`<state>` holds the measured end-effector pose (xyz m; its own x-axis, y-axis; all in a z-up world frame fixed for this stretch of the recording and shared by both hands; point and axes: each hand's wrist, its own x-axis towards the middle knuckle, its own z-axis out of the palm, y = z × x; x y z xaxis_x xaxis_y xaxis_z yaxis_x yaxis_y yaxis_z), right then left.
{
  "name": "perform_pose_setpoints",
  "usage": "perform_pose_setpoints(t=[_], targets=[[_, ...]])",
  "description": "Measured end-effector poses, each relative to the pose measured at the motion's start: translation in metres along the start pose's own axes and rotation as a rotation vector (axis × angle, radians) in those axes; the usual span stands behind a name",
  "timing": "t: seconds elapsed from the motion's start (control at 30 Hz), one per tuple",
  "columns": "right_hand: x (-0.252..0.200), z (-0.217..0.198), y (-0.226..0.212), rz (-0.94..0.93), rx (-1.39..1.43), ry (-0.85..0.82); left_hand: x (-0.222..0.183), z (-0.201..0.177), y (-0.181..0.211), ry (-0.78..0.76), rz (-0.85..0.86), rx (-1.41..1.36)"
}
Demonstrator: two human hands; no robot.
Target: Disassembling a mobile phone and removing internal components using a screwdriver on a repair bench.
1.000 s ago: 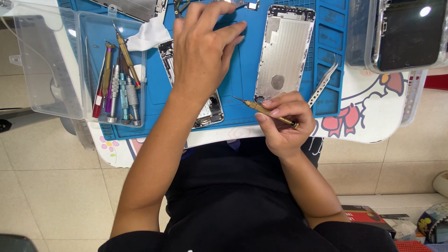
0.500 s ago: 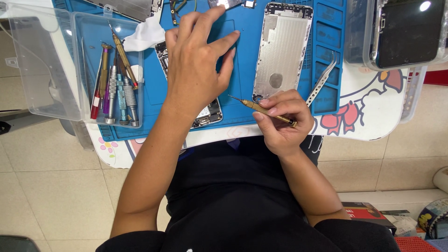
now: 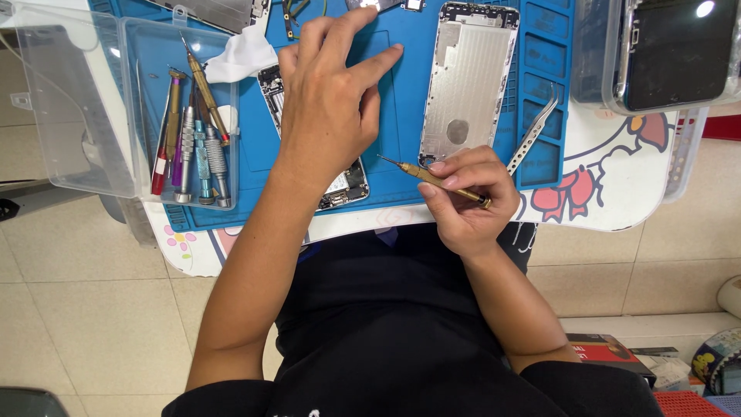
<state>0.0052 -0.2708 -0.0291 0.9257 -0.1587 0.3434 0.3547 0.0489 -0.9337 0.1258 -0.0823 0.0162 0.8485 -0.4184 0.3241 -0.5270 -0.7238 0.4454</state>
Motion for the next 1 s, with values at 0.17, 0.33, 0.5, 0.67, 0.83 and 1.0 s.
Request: perform_pose_setpoints(t=[0.17, 0.33, 0.5, 0.67, 0.83, 1.0], targets=[[0.000, 0.000, 0.000, 0.006, 0.010, -0.002, -0.002, -0.001, -0.003, 0.028, 0.004, -0.023], [0.000, 0.000, 0.000, 0.000, 0.012, -0.007, -0.001, -0.009, -0.003, 0.045, -0.008, -0.042], [0.000, 0.000, 0.001, -0.004, 0.011, -0.005, -0.004, -0.024, -0.004, 0.086, -0.004, -0.019], [-0.002, 0.000, 0.000, 0.007, 0.016, -0.002, -0.013, -0.067, 0.015, 0.130, -0.019, -0.064], [-0.002, 0.000, 0.001, 0.016, -0.010, 0.001, -0.055, -0.093, 0.014, 0.035, -0.076, -0.152], [-0.002, 0.000, 0.001, 0.013, -0.047, -0.003, -0.092, -0.086, 0.026, -0.077, -0.152, -0.139]])
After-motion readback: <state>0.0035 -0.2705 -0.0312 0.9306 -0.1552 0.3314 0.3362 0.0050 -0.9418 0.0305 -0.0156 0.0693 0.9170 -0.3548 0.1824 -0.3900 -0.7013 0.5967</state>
